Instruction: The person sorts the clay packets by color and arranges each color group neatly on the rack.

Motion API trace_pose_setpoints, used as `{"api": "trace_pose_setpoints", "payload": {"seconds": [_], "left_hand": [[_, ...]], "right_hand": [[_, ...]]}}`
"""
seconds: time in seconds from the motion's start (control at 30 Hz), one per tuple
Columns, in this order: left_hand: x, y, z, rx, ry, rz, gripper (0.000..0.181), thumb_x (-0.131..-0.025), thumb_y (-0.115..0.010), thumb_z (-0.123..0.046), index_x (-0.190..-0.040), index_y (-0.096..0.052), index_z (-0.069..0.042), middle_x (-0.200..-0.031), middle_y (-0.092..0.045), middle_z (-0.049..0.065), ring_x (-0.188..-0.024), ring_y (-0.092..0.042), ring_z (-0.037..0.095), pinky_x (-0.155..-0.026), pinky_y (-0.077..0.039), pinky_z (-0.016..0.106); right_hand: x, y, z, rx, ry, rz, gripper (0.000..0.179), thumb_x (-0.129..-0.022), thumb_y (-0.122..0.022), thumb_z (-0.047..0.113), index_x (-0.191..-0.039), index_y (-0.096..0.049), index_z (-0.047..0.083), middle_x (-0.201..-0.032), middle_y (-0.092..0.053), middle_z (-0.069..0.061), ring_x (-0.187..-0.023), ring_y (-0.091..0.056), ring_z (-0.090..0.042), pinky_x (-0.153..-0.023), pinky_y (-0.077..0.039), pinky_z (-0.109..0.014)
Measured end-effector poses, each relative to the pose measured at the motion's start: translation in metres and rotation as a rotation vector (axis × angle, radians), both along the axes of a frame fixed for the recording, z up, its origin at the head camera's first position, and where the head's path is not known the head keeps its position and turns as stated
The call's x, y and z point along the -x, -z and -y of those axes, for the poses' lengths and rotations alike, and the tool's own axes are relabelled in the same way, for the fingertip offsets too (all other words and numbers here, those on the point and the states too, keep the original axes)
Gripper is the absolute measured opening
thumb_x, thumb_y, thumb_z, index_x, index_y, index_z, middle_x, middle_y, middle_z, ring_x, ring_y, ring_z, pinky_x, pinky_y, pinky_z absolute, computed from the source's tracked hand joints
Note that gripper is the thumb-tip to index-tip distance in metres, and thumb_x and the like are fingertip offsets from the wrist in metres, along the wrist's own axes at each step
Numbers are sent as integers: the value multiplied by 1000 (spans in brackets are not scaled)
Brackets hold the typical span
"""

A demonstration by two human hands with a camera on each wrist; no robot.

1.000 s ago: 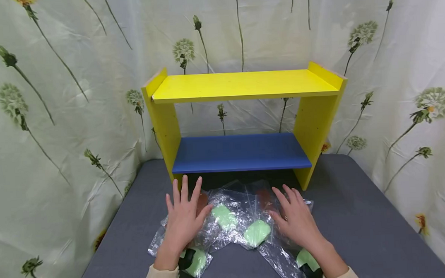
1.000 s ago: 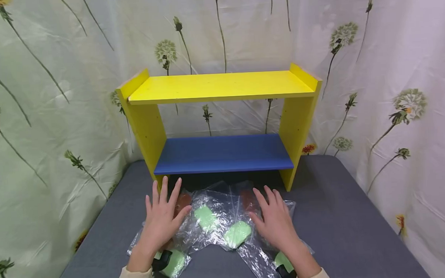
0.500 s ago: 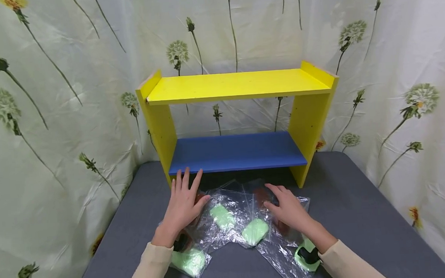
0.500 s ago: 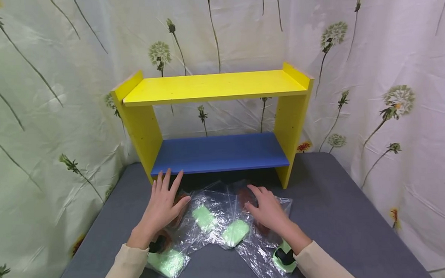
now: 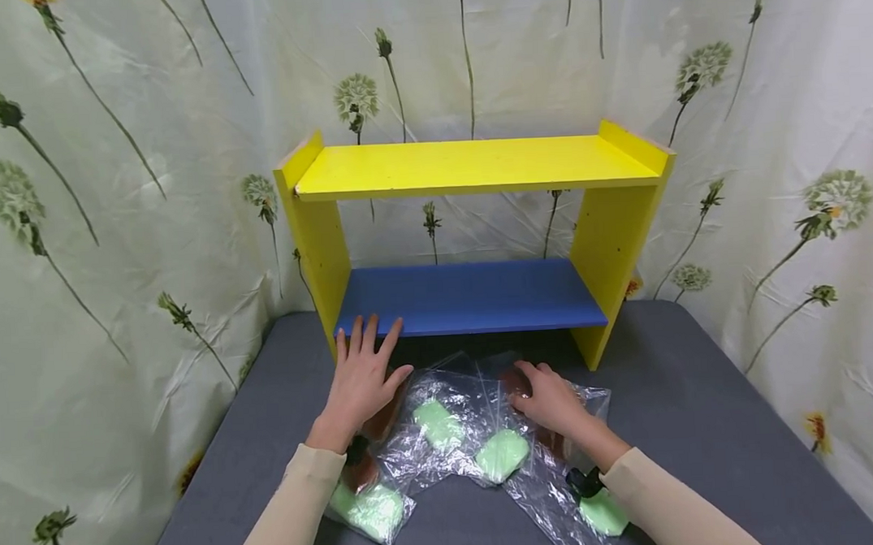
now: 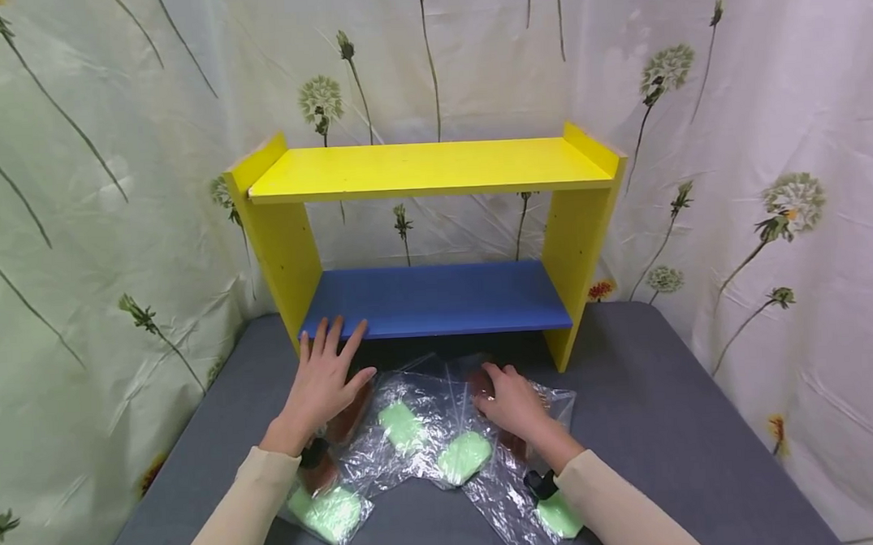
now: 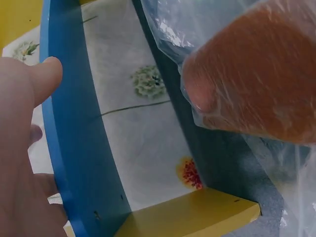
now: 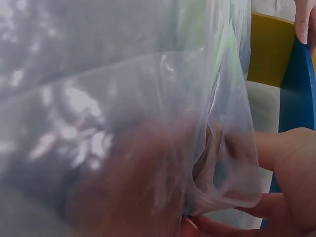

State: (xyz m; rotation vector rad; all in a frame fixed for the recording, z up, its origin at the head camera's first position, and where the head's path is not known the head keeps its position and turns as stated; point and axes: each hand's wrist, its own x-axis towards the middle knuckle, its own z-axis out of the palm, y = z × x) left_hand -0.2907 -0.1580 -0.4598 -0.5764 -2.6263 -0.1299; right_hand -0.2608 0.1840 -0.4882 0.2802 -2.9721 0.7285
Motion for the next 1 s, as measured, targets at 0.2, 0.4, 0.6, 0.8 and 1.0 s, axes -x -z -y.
{"api": "trace_pose_setpoints", "payload": {"seconds": [0.2, 0.4, 0.6, 0.8, 1.0], "left_hand": [[3, 4, 4, 30, 5, -20, 79, -97, -54, -60, -162, -18, -34, -164, -17, 21, -150, -11, 45, -117, -7, 65], [4, 5, 7, 45, 6, -31, 79, -97, -53, -62, -162, -18, -36, -163, -19, 20, -149, -15, 44, -116, -10, 64], [6, 5, 8, 61, 14, -31, 82, -95, -56, -62, -162, -17, -37, -163, -19, 19, -149, -16, 42, -116, -11, 63], [6, 5, 7, 68, 23, -20, 85, -94, -59, -62, -162, -16, -36, -163, -17, 19, -149, -15, 42, -116, -10, 63], [6, 5, 8, 76, 6, 4, 86, -93, -56, -66, -162, -11, -38, -164, -15, 18, -149, -13, 41, -117, -8, 62]], "right_hand": [[5, 3, 5, 12, 49, 50, 82, -81, -84, 38, -147, -49, 6, -116, -58, -19, -96, -62, -33, -77, -53, -53], [8, 6, 9, 56, 46, 56, 86, -75, -88, 32, -148, -49, 9, -111, -60, -16, -95, -61, -31, -76, -53, -51], [8, 12, 5, 130, -19, 33, 83, -75, -89, 20, -148, -52, 18, -96, -61, -9, -78, -56, -22, -64, -48, -40], [2, 13, -4, 312, -89, 107, 60, -82, -79, 4, -138, -64, 21, -97, -66, -1, -63, -54, -14, -53, -45, -30], [-7, 2, -12, 378, -71, 142, 50, -82, -76, 1, -127, -71, 23, -115, -70, -3, -75, -62, -14, -57, -49, -30]]}}
